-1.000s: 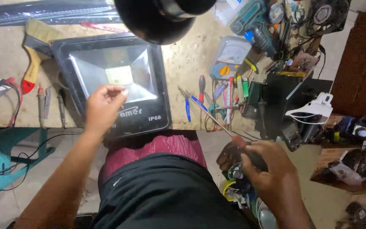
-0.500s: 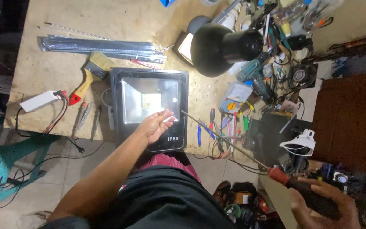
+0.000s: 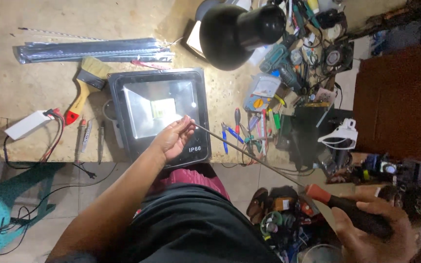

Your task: The person is screwing an LED board into a metal housing and then assembling the front glass and frame of a floodlight.

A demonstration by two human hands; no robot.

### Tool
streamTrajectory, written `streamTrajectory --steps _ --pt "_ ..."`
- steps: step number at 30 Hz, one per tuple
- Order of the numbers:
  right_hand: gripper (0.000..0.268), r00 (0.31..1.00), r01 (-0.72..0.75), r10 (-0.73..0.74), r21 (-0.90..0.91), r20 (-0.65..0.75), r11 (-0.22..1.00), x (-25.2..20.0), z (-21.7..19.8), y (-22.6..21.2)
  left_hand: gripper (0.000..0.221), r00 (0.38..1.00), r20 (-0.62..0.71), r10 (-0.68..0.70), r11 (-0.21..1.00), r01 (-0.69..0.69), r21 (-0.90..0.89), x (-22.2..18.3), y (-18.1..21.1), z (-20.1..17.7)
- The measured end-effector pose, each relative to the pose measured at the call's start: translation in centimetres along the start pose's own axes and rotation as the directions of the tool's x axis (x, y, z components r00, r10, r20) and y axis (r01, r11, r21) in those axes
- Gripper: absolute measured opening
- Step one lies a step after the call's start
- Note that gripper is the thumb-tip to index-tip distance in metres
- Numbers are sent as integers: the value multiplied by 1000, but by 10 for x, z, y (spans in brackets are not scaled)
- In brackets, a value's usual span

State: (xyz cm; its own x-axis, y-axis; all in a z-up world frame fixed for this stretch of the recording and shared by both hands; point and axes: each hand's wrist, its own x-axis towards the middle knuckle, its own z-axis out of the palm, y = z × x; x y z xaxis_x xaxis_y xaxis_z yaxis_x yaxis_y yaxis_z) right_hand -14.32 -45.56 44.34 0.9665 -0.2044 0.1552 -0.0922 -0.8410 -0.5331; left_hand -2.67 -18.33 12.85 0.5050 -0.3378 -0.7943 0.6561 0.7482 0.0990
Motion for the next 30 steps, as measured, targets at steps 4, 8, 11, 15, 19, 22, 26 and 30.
streamTrajectory --steps 4,8,11,15,19,22,26,30 --pt "41 977 -209 215 -213 6 954 -36 -20 16 18 997 61 -44 996 39 77 20 -25 -18" --pt "38 625 -777 778 -44 63 628 -39 -61 95 20 979 88 -186 980 178 89 34 -53 -30" --pt "42 31 -992 986 128 162 10 -45 -69 87 21 955 129 -268 960 253 120 50 -87 -41" --pt "66 636 -314 64 182 769 932 -172 -195 325 24 927 5 -376 919 372 134 48 -119 -35" --pt "50 439 -889 252 458 862 -20 -186 -144 270 19 909 -65 -411 906 416 77 46 -148 -38" --pt "53 721 -438 304 70 622 896 -192 -138 256 15 902 -123 -414 907 420 33 61 -177 -52" --pt "53 688 -480 122 323 715 816 -153 -116 240 17 930 -57 -364 930 360 -72 80 -203 -70" --pt "57 873 -58 53 -5 485 998 -116 -49 143 20 952 -36 -304 936 292 -197 79 -204 -71"
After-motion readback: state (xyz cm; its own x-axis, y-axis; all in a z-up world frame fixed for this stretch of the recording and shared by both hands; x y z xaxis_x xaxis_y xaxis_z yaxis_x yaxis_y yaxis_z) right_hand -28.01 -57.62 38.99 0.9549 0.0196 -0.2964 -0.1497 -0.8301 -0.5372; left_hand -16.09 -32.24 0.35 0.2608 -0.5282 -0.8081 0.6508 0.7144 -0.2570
